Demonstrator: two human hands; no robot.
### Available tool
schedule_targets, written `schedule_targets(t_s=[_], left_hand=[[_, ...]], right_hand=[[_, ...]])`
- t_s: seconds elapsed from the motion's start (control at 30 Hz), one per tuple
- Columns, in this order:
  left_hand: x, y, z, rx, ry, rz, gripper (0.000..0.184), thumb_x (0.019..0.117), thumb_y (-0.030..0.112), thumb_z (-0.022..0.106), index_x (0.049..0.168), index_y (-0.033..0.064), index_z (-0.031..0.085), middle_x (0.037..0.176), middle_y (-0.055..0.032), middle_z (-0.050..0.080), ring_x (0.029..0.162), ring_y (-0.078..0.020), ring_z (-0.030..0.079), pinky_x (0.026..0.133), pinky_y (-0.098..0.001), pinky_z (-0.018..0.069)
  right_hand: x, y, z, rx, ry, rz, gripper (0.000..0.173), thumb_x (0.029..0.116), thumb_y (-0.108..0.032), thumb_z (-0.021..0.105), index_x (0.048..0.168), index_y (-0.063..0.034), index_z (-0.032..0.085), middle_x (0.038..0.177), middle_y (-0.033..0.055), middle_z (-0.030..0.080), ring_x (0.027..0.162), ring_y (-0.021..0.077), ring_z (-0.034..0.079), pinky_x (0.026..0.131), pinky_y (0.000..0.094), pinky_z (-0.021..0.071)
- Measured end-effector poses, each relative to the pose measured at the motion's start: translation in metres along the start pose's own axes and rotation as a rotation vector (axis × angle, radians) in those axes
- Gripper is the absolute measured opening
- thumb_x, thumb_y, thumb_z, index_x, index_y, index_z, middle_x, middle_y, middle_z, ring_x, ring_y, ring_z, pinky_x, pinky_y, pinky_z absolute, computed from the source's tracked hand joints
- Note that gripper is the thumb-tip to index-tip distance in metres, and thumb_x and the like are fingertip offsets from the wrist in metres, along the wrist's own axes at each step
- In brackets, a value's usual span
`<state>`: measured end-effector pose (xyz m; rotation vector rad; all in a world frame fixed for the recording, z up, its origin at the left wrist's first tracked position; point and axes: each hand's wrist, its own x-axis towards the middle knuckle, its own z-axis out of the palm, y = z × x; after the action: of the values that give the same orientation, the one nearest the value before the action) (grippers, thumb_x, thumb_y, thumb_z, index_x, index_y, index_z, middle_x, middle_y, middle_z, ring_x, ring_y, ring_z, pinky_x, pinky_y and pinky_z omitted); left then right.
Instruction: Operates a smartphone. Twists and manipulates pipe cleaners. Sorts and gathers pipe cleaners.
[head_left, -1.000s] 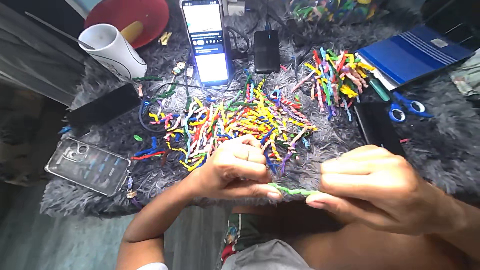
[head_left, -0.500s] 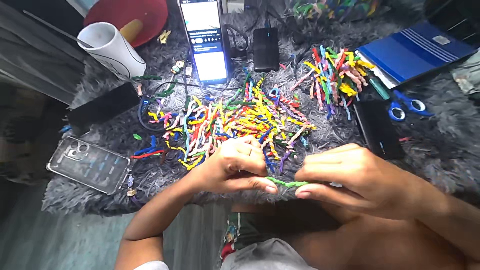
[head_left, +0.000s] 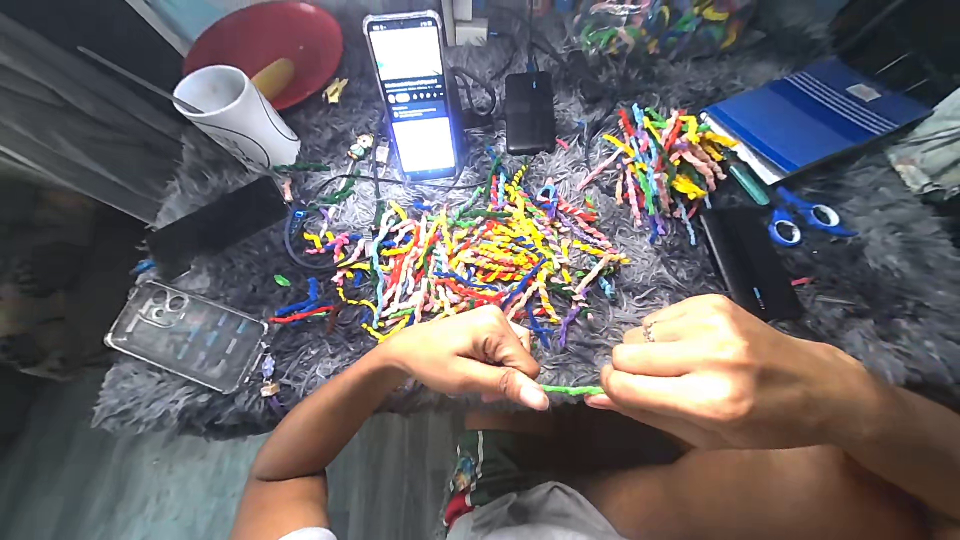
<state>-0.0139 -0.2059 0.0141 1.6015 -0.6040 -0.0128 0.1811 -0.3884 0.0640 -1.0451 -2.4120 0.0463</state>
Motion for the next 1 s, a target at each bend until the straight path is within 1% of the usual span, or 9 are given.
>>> schedule_targets(t_s=[0.13, 0.2, 0.27, 0.37, 0.53, 0.63, 0.8, 0.93, 1.0], left_hand=[[-0.015, 0.002, -0.007, -0.087, 0.093, -0.03, 0.047, 0.1064, 0.031, 0.051, 0.065, 0.0102, 0.053, 0.059, 0.013, 0.046, 0.064, 0.0077, 0.046, 0.07, -0.0158, 0.0394], [-0.019, 0.004, -0.012, -0.071, 0.329, 0.004, 0.044, 0.106, 0.037, 0.053, 0.068, 0.0156, 0.057, 0.061, 0.0153, 0.051, 0.063, 0.0081, 0.049, 0.065, -0.0132, 0.0411], [-0.013, 0.004, -0.012, -0.017, 0.603, 0.02, 0.039, 0.1047, 0.037, 0.055, 0.07, 0.0197, 0.062, 0.062, 0.0159, 0.054, 0.059, 0.0061, 0.05, 0.062, -0.0139, 0.0424], [-0.004, 0.002, -0.012, 0.001, 0.869, -0.043, 0.035, 0.1037, 0.039, 0.056, 0.074, 0.0247, 0.066, 0.064, 0.0155, 0.059, 0.059, 0.003, 0.053, 0.064, -0.0168, 0.047], [0.001, 0.001, -0.013, -0.002, 0.933, -0.098, 0.04, 0.1087, 0.032, 0.045, 0.076, 0.0199, 0.065, 0.066, 0.0126, 0.06, 0.057, 0.0029, 0.05, 0.057, -0.0145, 0.0413], [0.0, 0.005, -0.015, 0.055, 0.933, -0.052, 0.04, 0.1096, 0.028, 0.043, 0.079, 0.0181, 0.067, 0.068, 0.0122, 0.063, 0.056, 0.0048, 0.049, 0.054, -0.0125, 0.0403], [-0.005, 0.01, -0.019, 0.154, 0.937, -0.002, 0.039, 0.1101, 0.025, 0.042, 0.083, 0.0188, 0.069, 0.072, 0.0136, 0.067, 0.059, 0.0075, 0.052, 0.055, -0.011, 0.0411], [-0.007, 0.013, -0.018, 0.221, 0.946, 0.017, 0.038, 0.1102, 0.022, 0.042, 0.084, 0.0187, 0.069, 0.074, 0.0146, 0.067, 0.06, 0.0081, 0.052, 0.055, -0.0104, 0.0412], [-0.005, 0.01, -0.015, 0.248, 0.922, 0.006, 0.037, 0.1099, 0.019, 0.041, 0.084, 0.0174, 0.068, 0.073, 0.0149, 0.066, 0.059, 0.0088, 0.052, 0.054, -0.01, 0.0418]], right_hand=[[-0.011, 0.007, -0.014, -0.01, 0.079, 0.107, 0.04, 0.1083, -0.022, 0.048, 0.072, -0.0098, 0.058, 0.057, -0.0005, 0.046, 0.05, 0.0106, 0.046, 0.046, 0.0256, 0.0338], [-0.018, 0.016, -0.024, -0.083, 0.194, 0.256, 0.04, 0.1046, -0.023, 0.053, 0.068, -0.0084, 0.058, 0.057, -0.0013, 0.048, 0.051, 0.0049, 0.046, 0.047, 0.0205, 0.035], [-0.024, 0.029, -0.028, -0.154, 0.261, 0.493, 0.034, 0.1009, -0.023, 0.058, 0.077, -0.0033, 0.07, 0.064, 0.0033, 0.061, 0.055, 0.0055, 0.053, 0.05, 0.0226, 0.0425], [-0.035, 0.062, -0.02, -0.189, 0.354, 0.811, 0.032, 0.1024, -0.027, 0.06, 0.09, -0.0022, 0.076, 0.076, 0.0091, 0.07, 0.064, 0.0086, 0.06, 0.063, 0.0301, 0.0485], [-0.059, 0.108, -0.012, -0.299, 0.397, 1.122, 0.042, 0.1042, -0.034, 0.058, 0.099, 0.005, 0.073, 0.081, 0.0237, 0.068, 0.072, 0.0369, 0.064, 0.07, 0.0602, 0.0467], [-0.061, 0.113, -0.016, -0.397, 0.352, 1.219, 0.048, 0.1045, -0.04, 0.057, 0.11, 0.0067, 0.069, 0.083, 0.0267, 0.065, 0.074, 0.0443, 0.062, 0.07, 0.065, 0.0453], [-0.04, 0.088, -0.011, -0.457, 0.275, 1.114, 0.043, 0.105, -0.033, 0.055, 0.111, 0.0073, 0.068, 0.085, 0.0289, 0.066, 0.074, 0.0492, 0.064, 0.066, 0.0678, 0.0442], [-0.025, 0.068, 0.003, -0.214, 0.168, 0.841, 0.03, 0.1012, -0.027, 0.063, 0.099, 0.0006, 0.073, 0.083, 0.0191, 0.069, 0.071, 0.0372, 0.067, 0.063, 0.0589, 0.0512], [-0.023, 0.065, 0.015, -0.049, 0.016, 0.743, 0.026, 0.0954, -0.031, 0.069, 0.102, -0.0062, 0.075, 0.086, 0.0112, 0.071, 0.073, 0.0286, 0.069, 0.065, 0.0537, 0.0563]])
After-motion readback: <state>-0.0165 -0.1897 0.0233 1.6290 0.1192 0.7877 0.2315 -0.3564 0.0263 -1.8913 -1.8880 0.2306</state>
